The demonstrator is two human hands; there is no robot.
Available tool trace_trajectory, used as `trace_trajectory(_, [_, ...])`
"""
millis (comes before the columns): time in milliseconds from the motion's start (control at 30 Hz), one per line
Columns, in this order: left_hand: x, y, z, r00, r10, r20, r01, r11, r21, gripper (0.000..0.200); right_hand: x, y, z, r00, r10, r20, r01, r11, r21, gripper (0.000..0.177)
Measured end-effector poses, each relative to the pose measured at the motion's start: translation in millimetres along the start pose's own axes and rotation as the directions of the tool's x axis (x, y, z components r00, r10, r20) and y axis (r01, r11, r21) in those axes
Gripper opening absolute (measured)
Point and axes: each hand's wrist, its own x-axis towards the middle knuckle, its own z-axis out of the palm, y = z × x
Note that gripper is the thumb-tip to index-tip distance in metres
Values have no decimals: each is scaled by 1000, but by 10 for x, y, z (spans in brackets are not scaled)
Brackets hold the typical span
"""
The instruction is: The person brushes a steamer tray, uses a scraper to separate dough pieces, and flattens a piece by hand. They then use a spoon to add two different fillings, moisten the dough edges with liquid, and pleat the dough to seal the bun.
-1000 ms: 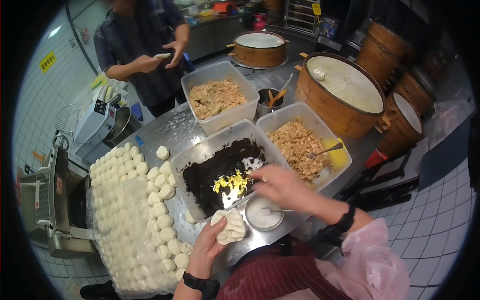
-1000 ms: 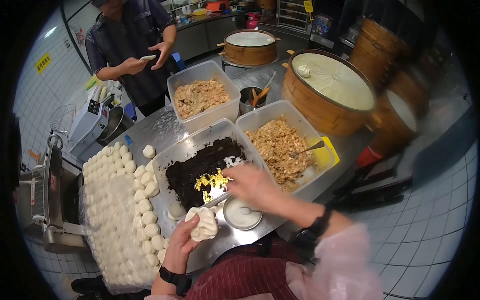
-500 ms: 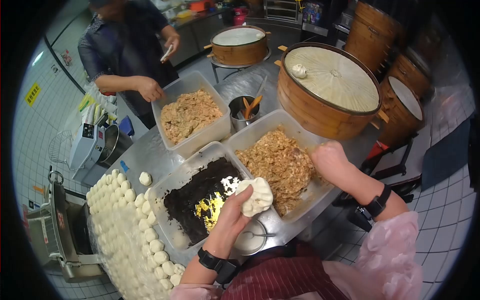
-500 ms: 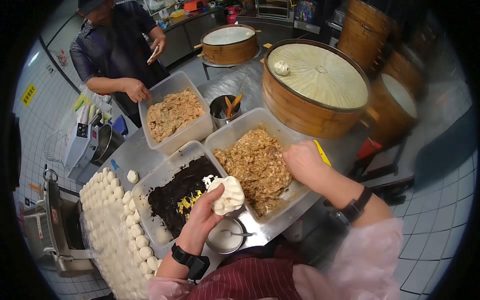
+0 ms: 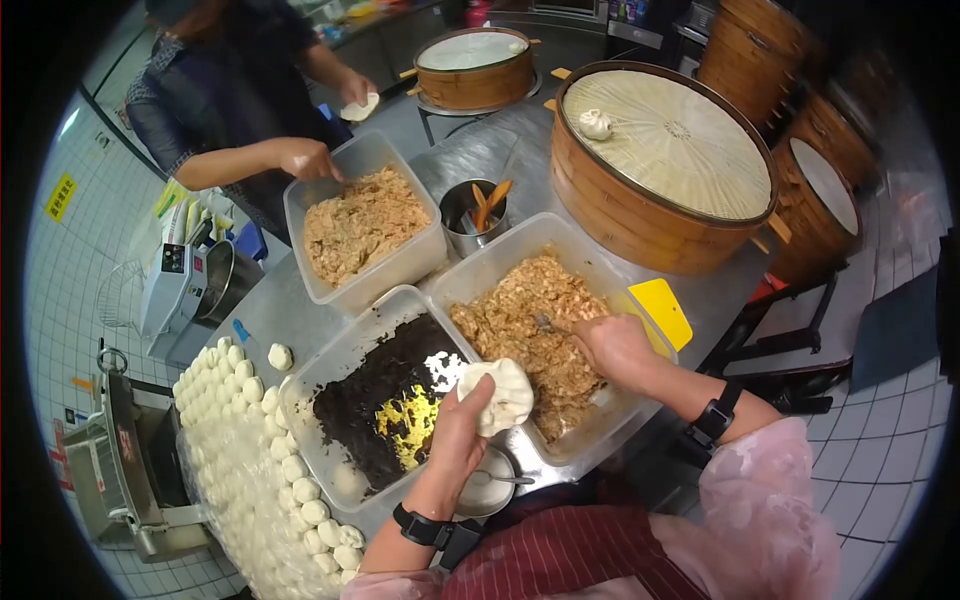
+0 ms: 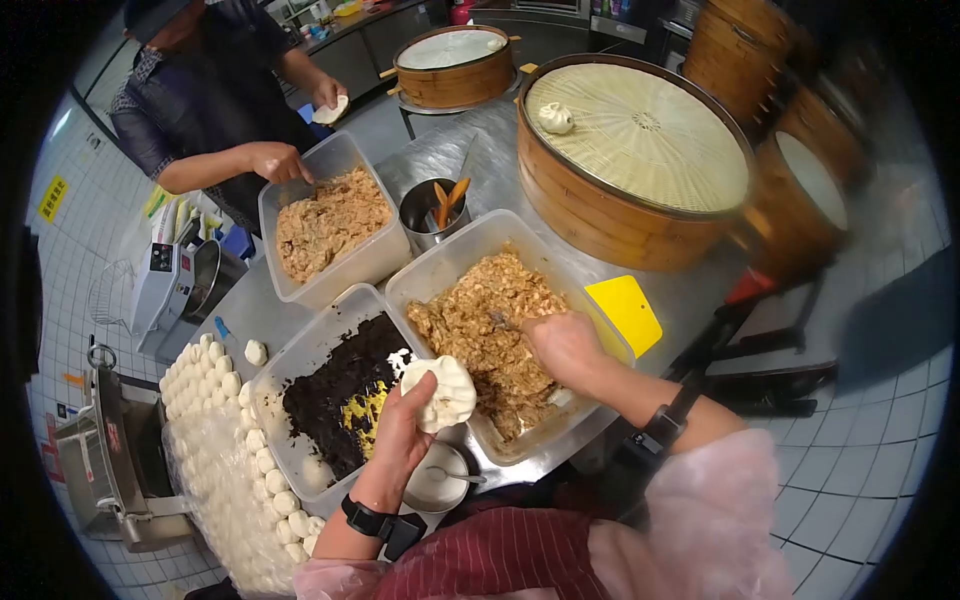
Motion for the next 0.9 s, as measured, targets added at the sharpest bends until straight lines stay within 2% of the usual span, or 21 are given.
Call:
trace_trajectory(67, [2,8,1,1000,2,-27,-2,1000,19,30,-24,5,-31,998,54,-19,-48,969,242,16])
trace_trajectory(100, [4,18,0,1000,4,-28,-4,1000,27,30,-42,-5,-91,998,55,-25,-47,968,248,16])
trace_trajectory(167, [5,26,-16,999,-19,-31,20,1000,8,31,-97,-28,-312,990,144,10,-131,866,483,20])
trace_trajectory(267, [26,130,-56,999,8,-53,-10,999,-39,32,-204,54,-536,985,173,-26,-123,789,602,21])
trace_trajectory(300, [26,164,-38,994,59,-94,-64,997,-50,32,-232,11,-673,986,164,-26,-116,788,604,21])
trace_trajectory(333, [48,195,-26,991,119,-66,-125,988,-92,34,-284,-47,-834,987,162,15,-137,776,616,21])
trace_trajectory(400, [99,237,39,988,142,56,-132,980,-151,35,-334,-151,-930,987,148,64,-156,762,628,20])
trace_trajectory(467, [234,160,78,968,222,116,-233,969,89,35,-350,-294,-931,999,33,25,-41,830,556,19])
trace_trajectory(500, [236,92,154,949,314,29,-309,905,292,35,-355,-342,-901,999,33,21,-39,830,556,19])
trace_trajectory(567, [255,38,158,930,367,26,-353,870,343,37,-340,-386,-834,999,-15,-48,37,874,485,19])
trace_trajectory(633, [256,20,114,902,431,24,-398,810,430,41,-321,-309,-880,1000,-27,-8,28,872,489,20])
trace_trajectory(700, [264,69,25,900,434,-33,-383,826,413,41,-279,-209,-902,998,-46,42,19,869,495,20])
trace_trajectory(767, [250,144,-26,887,444,-125,-384,860,335,41,-173,-91,-890,999,26,-19,-20,965,260,14])
trace_trajectory(800, [258,135,-36,887,444,-127,-383,861,335,41,-96,-25,-761,1000,25,-17,-20,965,261,14])
trace_trajectory(867, [276,108,-48,934,351,-73,-328,918,223,42,91,102,-308,1000,-14,-25,10,991,-136,7])
trace_trajectory(900, [260,102,-6,938,337,-75,-311,920,240,42,143,90,-149,999,-14,-30,10,990,-138,7])
